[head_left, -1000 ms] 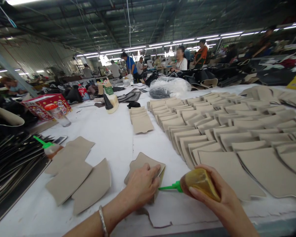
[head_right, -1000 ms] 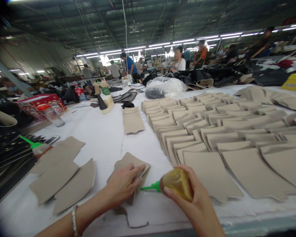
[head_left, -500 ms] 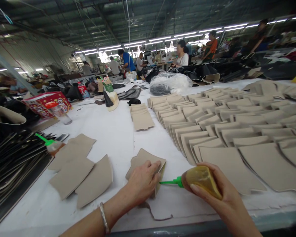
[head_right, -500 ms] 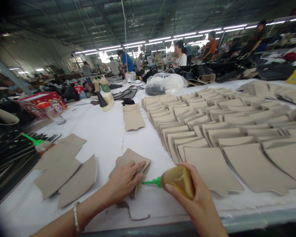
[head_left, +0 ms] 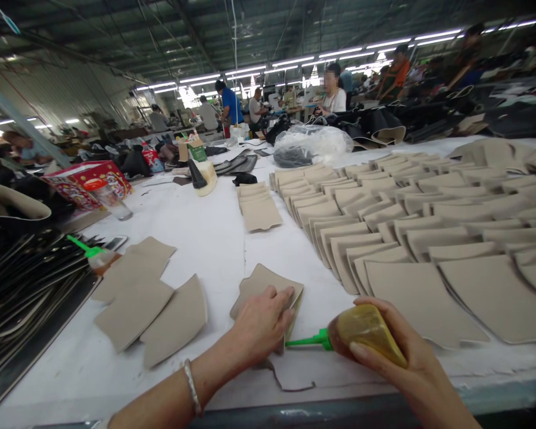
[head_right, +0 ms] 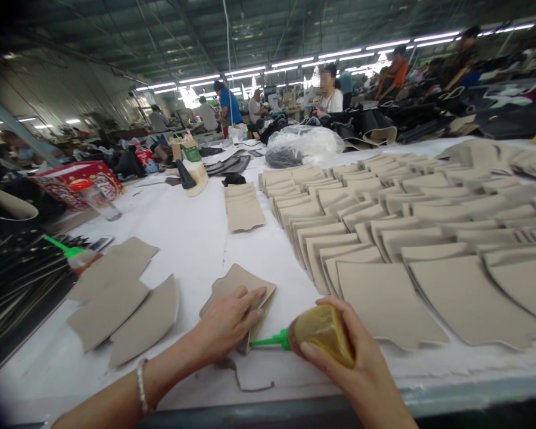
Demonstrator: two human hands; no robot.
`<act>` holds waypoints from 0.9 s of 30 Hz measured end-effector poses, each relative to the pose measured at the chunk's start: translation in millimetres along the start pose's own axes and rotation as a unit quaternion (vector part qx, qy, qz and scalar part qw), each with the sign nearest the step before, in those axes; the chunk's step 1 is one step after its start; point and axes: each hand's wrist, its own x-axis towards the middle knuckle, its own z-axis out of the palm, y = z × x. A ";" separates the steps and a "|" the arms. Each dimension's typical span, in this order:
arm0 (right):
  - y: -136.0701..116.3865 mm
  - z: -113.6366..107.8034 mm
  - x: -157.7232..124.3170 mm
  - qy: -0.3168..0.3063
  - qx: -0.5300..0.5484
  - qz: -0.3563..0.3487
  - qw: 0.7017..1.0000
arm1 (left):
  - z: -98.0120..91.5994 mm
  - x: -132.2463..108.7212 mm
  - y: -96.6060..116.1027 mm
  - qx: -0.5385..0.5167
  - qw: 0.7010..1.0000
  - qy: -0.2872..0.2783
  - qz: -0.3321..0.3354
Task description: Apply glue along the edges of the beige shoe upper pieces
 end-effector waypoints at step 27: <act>13.9 -8.0 23.2 0.046 -0.085 -0.089 0.991 | 1.8 2.1 -0.7 -0.005 1.000 -0.006 0.008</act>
